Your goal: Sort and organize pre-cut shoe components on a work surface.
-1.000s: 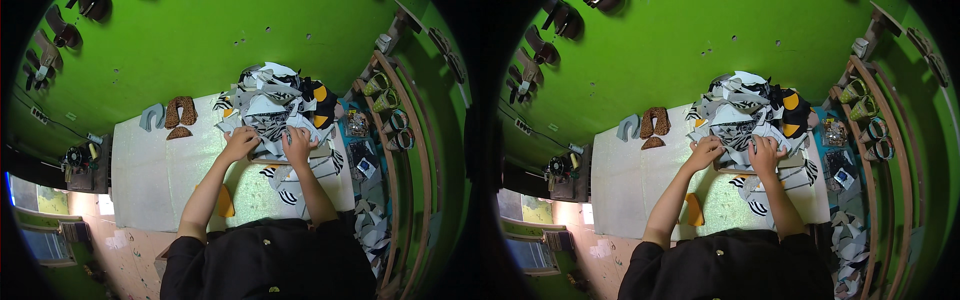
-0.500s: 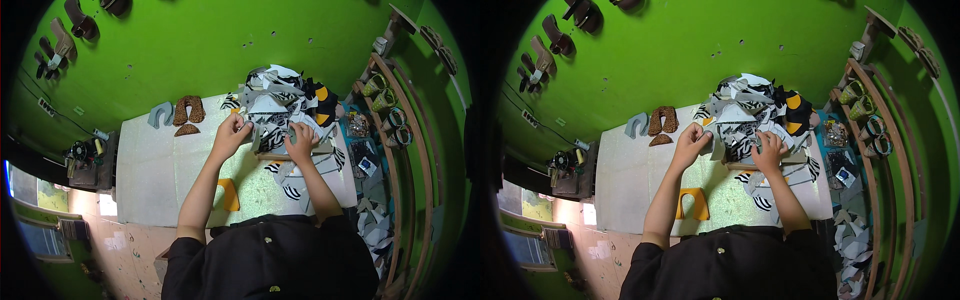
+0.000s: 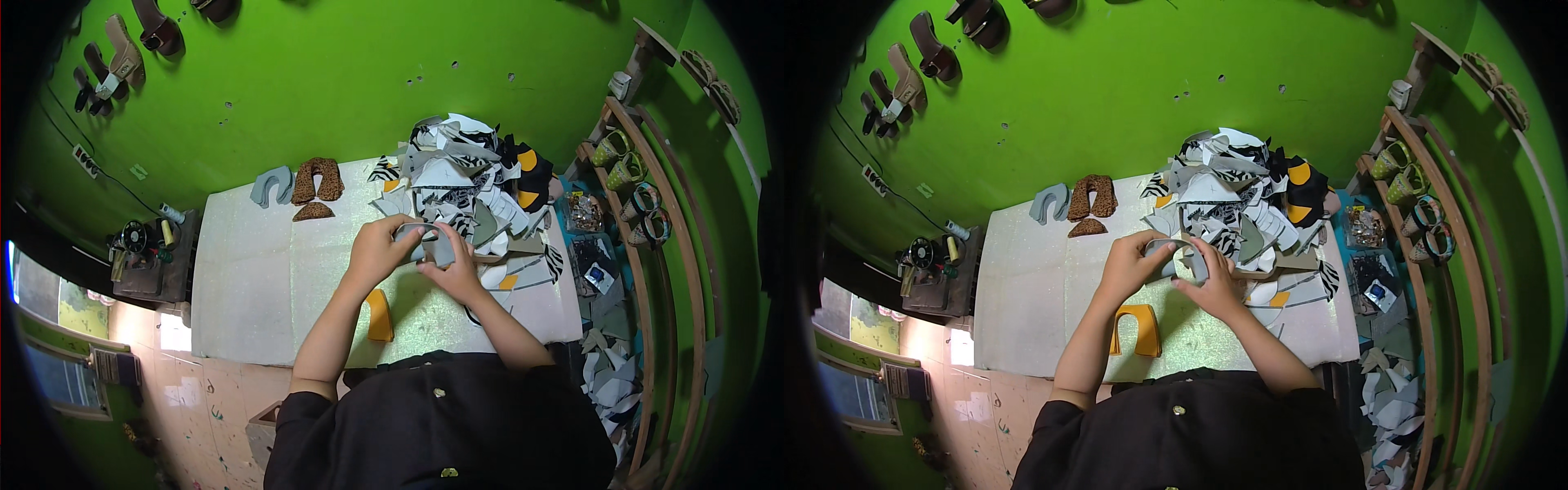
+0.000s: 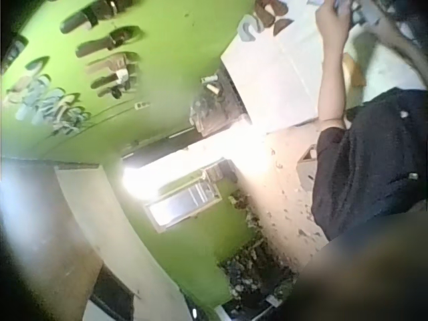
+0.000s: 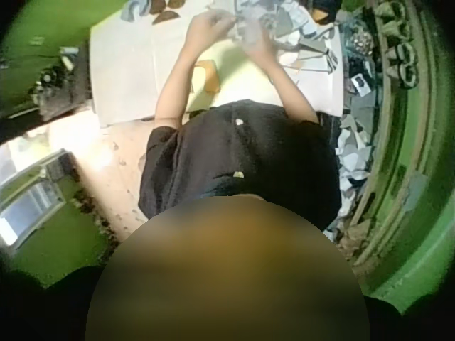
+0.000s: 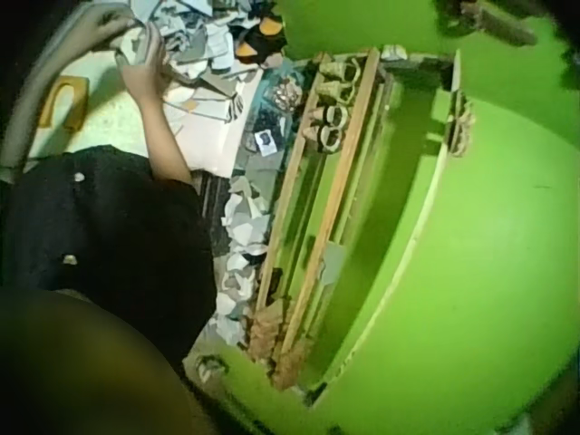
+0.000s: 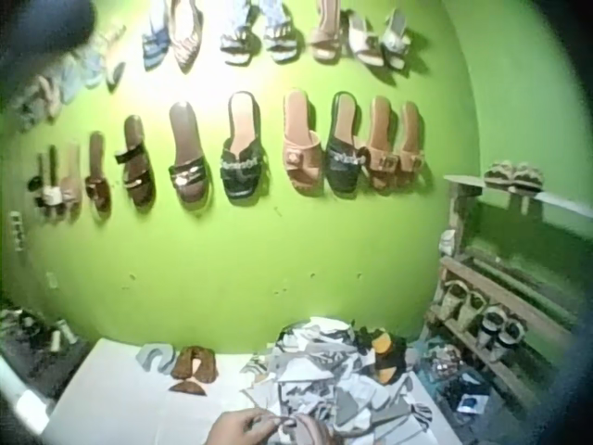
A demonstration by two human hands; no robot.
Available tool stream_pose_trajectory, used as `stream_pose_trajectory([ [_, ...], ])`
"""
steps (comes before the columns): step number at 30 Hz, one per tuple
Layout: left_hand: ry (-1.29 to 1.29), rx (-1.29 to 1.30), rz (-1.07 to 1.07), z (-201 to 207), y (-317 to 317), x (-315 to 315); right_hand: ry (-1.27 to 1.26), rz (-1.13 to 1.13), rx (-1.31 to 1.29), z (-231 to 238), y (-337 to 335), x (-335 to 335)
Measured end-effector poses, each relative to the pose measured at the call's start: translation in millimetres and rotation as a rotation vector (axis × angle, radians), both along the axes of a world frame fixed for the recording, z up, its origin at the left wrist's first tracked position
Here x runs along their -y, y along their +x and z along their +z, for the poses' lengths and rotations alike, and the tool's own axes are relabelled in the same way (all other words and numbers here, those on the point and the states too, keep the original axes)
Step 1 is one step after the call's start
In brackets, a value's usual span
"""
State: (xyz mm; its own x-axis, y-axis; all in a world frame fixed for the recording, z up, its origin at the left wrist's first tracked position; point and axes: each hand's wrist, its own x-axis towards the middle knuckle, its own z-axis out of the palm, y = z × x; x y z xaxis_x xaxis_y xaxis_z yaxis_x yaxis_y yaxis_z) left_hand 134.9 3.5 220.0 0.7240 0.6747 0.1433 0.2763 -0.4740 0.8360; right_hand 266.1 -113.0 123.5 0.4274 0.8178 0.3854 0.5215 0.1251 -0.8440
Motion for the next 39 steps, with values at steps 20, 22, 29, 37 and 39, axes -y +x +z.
stream_pose_trajectory([
  [20,-0.41,0.311,0.274,-58.6,-173.8,-119.2,-0.151,0.239,-0.687,-20.6,-96.6,-117.8],
  [22,-0.423,0.293,0.275,-57.9,-188.9,-142.2,-0.185,0.253,-0.71,-22.4,-109.8,-146.4],
  [29,-0.367,0.192,0.358,-73.6,-236.9,-225.1,-0.273,0.209,-0.59,-27.7,-165.5,-236.4],
  [37,-0.479,0.19,0.384,-130.3,-258.9,-343.1,-0.27,0.155,-0.551,-72.4,-193.8,-340.0],
  [39,-0.676,0.334,0.38,-138.0,-258.6,-370.4,-0.263,0.11,-0.522,-75.5,-195.6,-363.7],
])
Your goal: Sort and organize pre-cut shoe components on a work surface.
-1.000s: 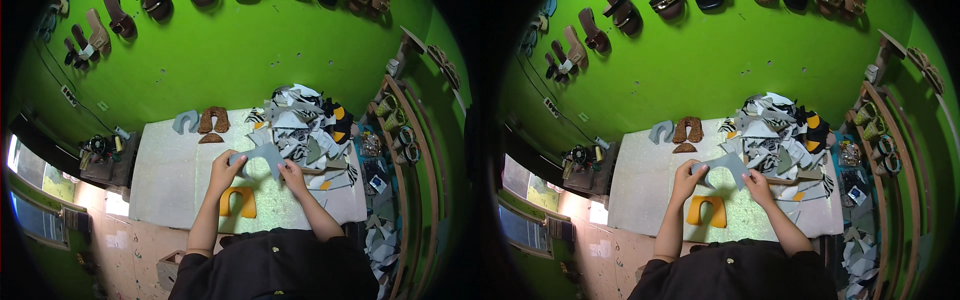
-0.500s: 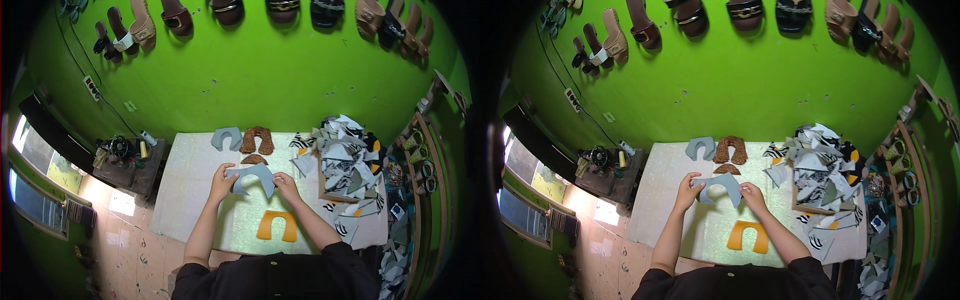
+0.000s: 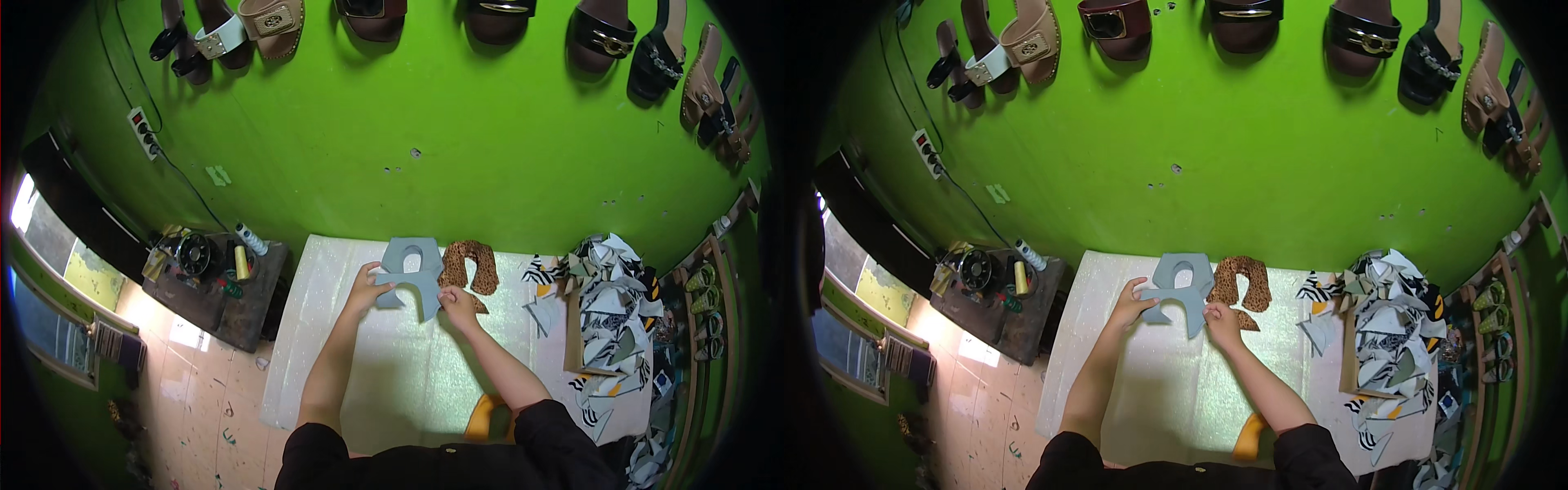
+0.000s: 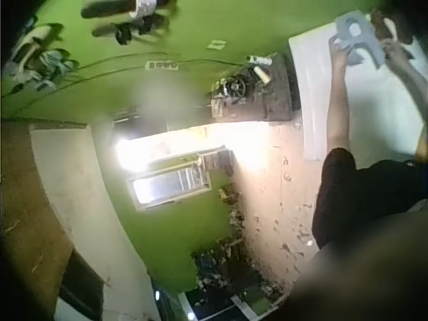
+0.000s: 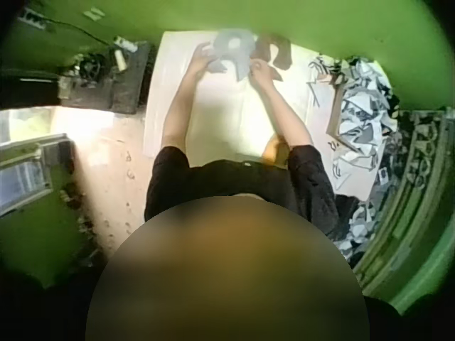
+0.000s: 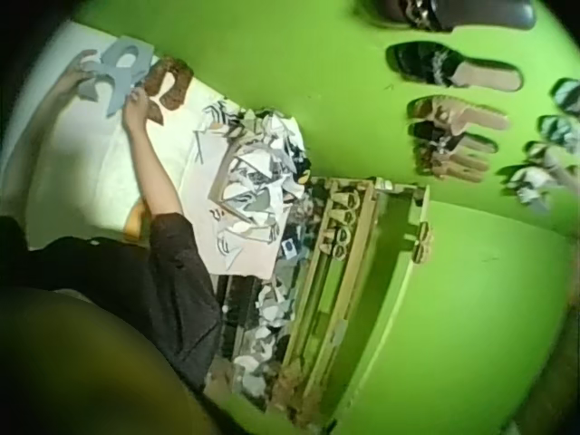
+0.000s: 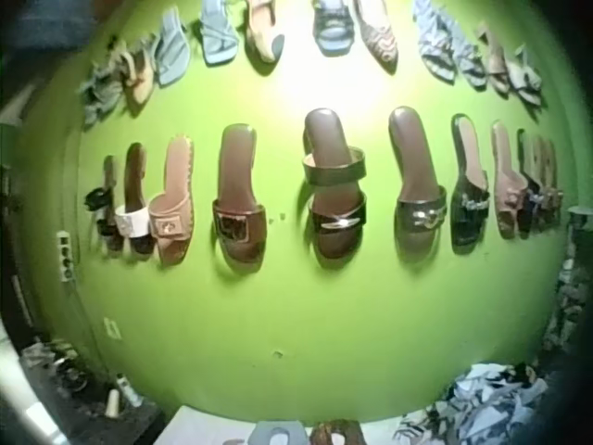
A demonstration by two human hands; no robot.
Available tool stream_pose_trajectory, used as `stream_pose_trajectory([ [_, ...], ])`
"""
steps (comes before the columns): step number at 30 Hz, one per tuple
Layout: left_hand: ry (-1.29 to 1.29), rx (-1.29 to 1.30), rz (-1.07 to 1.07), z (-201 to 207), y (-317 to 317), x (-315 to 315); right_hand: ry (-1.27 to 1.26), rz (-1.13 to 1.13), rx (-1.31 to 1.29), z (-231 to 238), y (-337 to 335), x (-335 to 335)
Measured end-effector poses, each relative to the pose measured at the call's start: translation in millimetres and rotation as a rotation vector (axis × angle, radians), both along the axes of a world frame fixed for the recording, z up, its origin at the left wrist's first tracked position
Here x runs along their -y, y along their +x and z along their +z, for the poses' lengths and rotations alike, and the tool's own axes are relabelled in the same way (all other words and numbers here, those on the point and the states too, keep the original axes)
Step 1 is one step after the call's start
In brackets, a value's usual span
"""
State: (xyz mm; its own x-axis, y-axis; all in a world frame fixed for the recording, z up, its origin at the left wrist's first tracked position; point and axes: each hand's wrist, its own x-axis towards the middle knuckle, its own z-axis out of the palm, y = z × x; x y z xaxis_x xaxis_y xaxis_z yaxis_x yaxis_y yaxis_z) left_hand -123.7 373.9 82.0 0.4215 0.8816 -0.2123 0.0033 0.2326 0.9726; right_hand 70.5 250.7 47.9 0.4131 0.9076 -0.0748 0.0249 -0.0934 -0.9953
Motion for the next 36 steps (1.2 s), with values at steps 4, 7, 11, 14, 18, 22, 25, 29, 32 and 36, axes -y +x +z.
stream_pose_trajectory([
  [4,0.022,0.04,0.043,-33.6,17.5,-60.6,0.021,-0.067,0.024,-13.7,5.1,-48.4],
  [7,0.215,-0.098,0.034,-59.3,36.3,-98.5,-0.029,-0.199,0.25,-42.2,19.2,-77.8],
  [11,0.295,-0.293,0.066,-70.1,55.2,-116.6,-0.106,-0.324,0.49,-38.8,10.0,-90.3],
  [14,0.317,-0.337,0.113,-75.7,68.3,-123.1,-0.157,-0.38,0.54,-42.8,9.5,-97.3],
  [18,0.51,-0.465,0.17,-83.3,67.3,-116.7,-0.225,-0.361,0.648,-31.9,3.5,-104.2],
  [22,0.938,-0.705,0.305,-66.1,71.8,-92.0,-0.099,-0.41,0.923,-34.2,4.9,-102.2],
  [25,1.046,-0.611,0.224,-69.2,63.8,-68.6,-0.233,-0.171,1.021,-25.6,0.2,-93.8],
  [29,1.112,-0.572,0.198,-64.7,54.0,-8.4,-0.113,-0.216,1.069,-19.2,-7.9,-73.4],
  [32,0.942,-0.537,0.245,-60.0,41.7,54.9,-0.007,-0.288,0.996,1.3,-18.7,-33.0],
  [36,0.811,-0.503,0.239,-54.8,42.8,134.4,0.146,-0.243,0.956,12.9,-26.5,41.3],
])
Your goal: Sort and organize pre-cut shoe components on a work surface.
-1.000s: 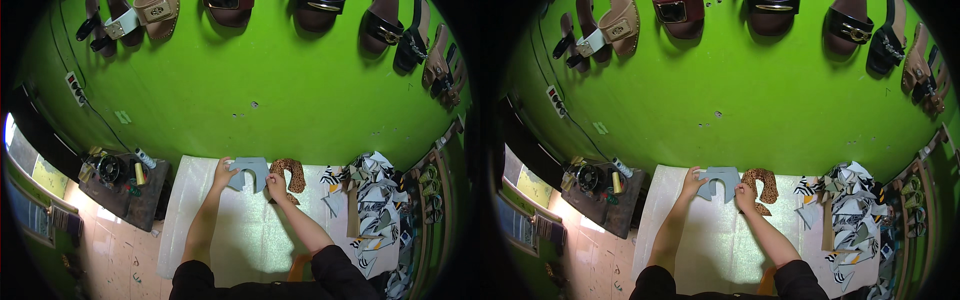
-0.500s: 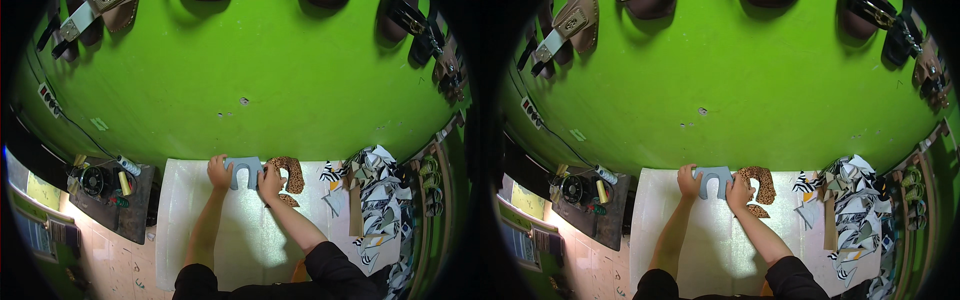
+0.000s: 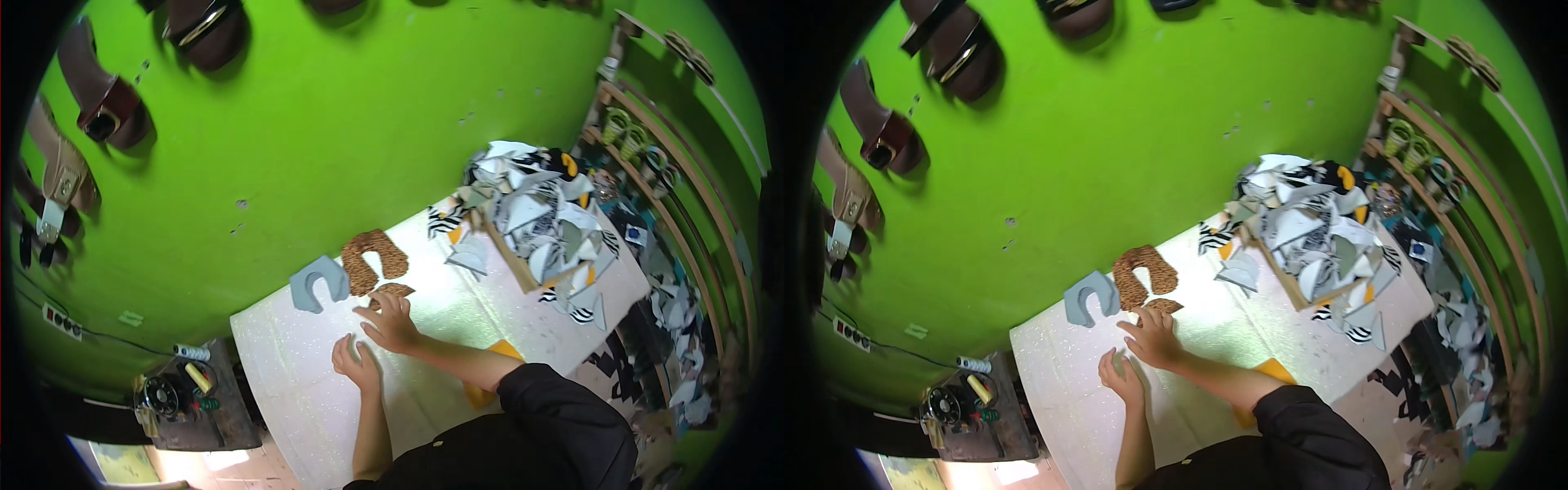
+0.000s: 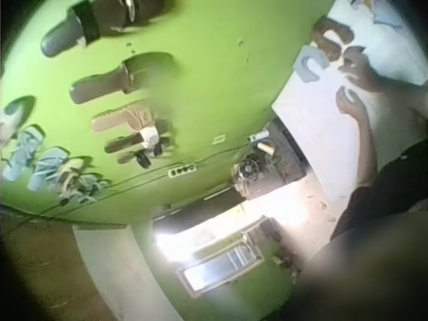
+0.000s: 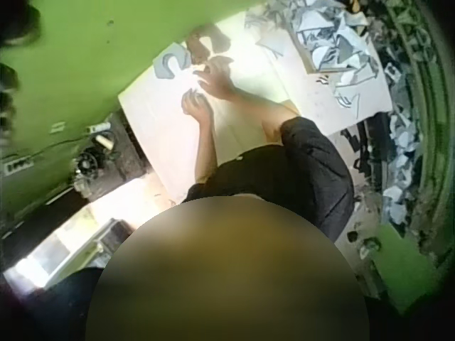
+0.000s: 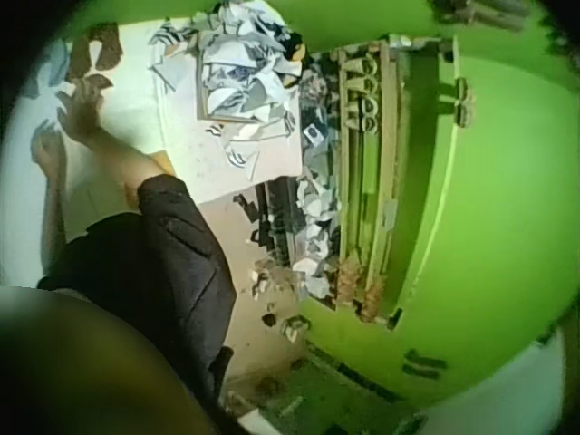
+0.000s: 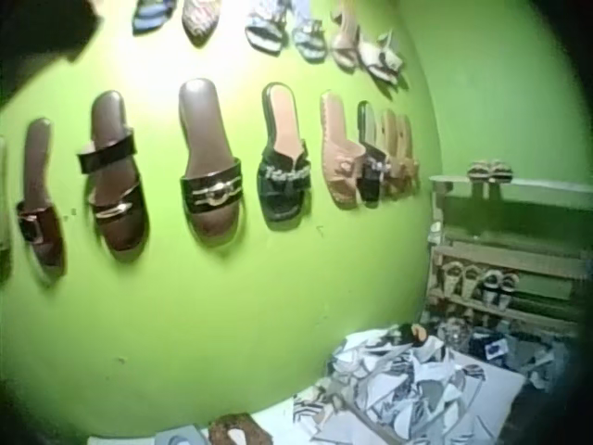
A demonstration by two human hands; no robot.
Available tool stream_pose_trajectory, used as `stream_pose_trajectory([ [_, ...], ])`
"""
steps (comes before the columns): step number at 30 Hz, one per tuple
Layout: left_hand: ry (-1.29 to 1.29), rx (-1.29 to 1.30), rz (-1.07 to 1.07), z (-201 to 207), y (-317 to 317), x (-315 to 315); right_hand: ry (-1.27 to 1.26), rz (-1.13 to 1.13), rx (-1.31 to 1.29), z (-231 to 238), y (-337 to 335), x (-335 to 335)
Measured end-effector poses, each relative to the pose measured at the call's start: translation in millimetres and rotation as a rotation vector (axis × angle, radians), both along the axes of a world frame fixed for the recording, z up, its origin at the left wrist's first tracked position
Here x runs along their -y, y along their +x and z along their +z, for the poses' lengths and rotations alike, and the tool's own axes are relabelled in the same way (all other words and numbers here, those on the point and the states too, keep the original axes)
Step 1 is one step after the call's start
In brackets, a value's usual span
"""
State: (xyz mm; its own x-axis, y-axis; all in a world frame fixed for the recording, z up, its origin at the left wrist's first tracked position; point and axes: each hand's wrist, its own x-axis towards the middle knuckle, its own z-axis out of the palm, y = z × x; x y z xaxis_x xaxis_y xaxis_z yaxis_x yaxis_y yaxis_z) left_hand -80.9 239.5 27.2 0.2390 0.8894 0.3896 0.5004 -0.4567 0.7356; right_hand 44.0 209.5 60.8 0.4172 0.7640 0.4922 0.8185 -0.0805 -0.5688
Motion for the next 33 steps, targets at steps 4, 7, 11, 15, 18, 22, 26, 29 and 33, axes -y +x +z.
stream_pose_trajectory([
  [4,-0.052,0.055,-0.048,12.5,28.8,59.7,-0.051,-0.015,-0.083,14.0,20.9,82.8],
  [7,-0.076,0.112,-0.187,31.7,54.9,99.6,-0.079,-0.148,-0.115,28.7,45.1,139.6],
  [11,0.019,0.09,-0.353,46.4,94.1,138.7,0.012,-0.348,-0.107,37.7,91.2,205.2],
  [15,0.012,-0.018,-0.377,79.0,147.0,173.9,0.073,-0.515,0.04,51.9,150.2,270.1],
  [18,0.072,-0.035,-0.461,88.1,191.3,192.8,-0.111,-0.503,0.016,48.7,207.0,306.2],
  [22,0.085,-0.209,-0.777,79.8,245.7,215.9,-0.697,-0.356,-0.032,47.7,265.8,319.6],
  [26,0.215,-0.647,-0.924,83.3,294.6,235.6,-0.816,-0.3,0.062,18.6,292.6,321.7],
  [29,0.283,-0.736,-0.834,61.2,312.5,227.0,-0.844,-0.265,0.055,24.3,287.4,316.4],
  [33,0.357,-0.775,-0.687,51.1,318.8,223.6,-0.891,-0.273,0.089,36.5,285.8,314.9],
])
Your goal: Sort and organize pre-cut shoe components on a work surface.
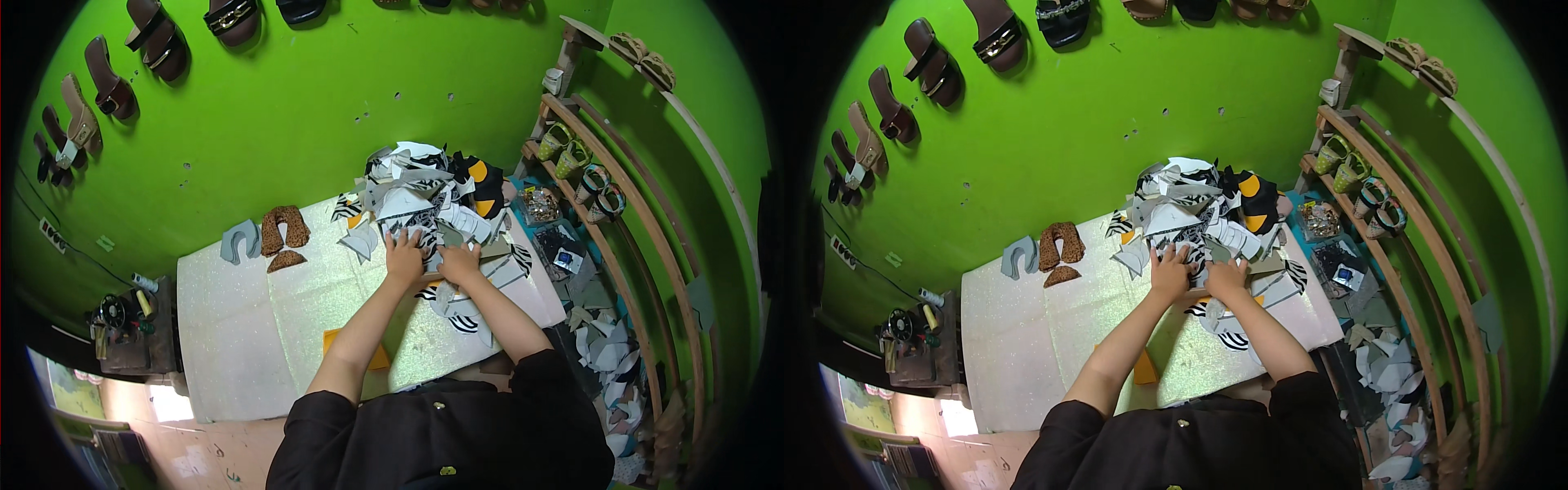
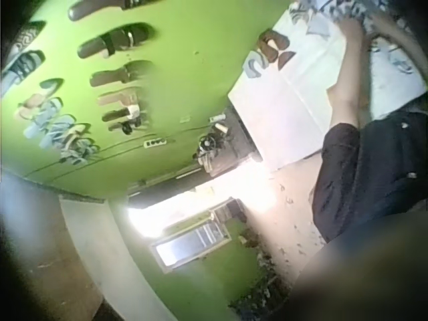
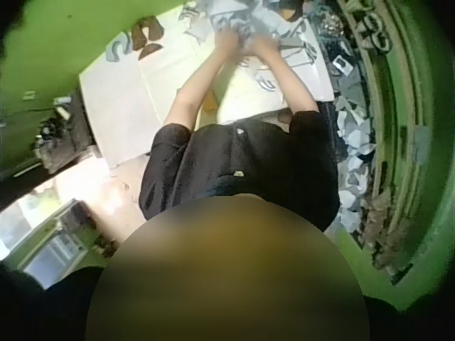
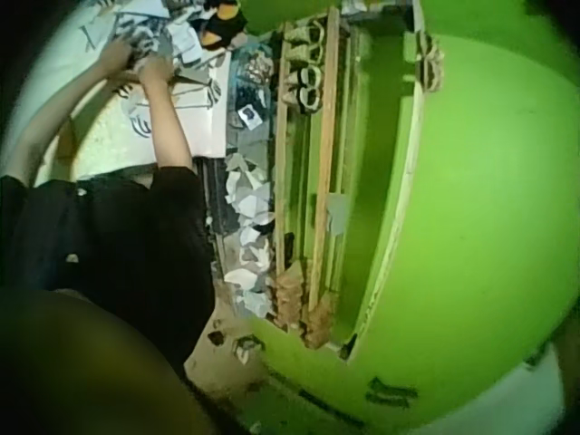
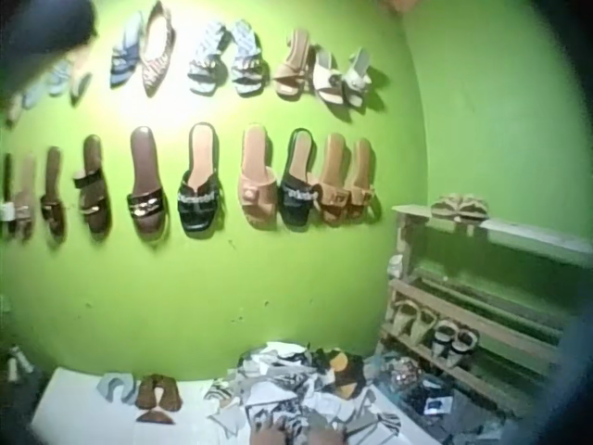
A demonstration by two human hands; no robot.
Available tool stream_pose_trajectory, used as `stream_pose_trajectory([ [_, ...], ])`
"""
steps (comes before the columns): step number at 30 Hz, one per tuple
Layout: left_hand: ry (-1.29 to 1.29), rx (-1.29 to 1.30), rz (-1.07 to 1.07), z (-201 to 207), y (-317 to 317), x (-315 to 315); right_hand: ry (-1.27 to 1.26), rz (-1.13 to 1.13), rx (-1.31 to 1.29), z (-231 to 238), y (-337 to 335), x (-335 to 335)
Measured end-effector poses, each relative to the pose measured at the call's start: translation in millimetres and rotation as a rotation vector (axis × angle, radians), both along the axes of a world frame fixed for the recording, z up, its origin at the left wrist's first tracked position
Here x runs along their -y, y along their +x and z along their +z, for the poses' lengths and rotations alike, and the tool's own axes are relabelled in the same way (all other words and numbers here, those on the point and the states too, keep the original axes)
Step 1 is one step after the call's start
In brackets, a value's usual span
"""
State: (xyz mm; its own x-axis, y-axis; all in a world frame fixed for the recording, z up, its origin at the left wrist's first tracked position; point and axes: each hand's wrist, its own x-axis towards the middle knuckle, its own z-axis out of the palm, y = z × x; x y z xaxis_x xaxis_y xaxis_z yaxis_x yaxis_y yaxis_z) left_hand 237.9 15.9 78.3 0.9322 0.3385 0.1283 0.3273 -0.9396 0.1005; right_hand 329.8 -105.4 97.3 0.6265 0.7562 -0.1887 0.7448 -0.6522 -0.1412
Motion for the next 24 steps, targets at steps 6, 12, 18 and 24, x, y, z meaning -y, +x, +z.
stream_pose_trajectory([
  [6,0.046,0.018,0.116,2.0,2.1,8.7,-0.036,0.044,0.04,-6.2,20.9,-13.5],
  [12,-0.06,0.053,0.201,-3.2,-8.3,10.6,0.018,0.22,0.316,-19.1,20.7,-13.1],
  [18,-0.164,0.134,0.223,-10.8,-15.0,7.0,0.057,0.238,0.157,-1.9,18.9,-3.4],
  [24,-0.391,0.377,0.2,-1.3,-19.6,-3.4,0.467,0.003,-0.333,21.4,42.9,12.7],
])
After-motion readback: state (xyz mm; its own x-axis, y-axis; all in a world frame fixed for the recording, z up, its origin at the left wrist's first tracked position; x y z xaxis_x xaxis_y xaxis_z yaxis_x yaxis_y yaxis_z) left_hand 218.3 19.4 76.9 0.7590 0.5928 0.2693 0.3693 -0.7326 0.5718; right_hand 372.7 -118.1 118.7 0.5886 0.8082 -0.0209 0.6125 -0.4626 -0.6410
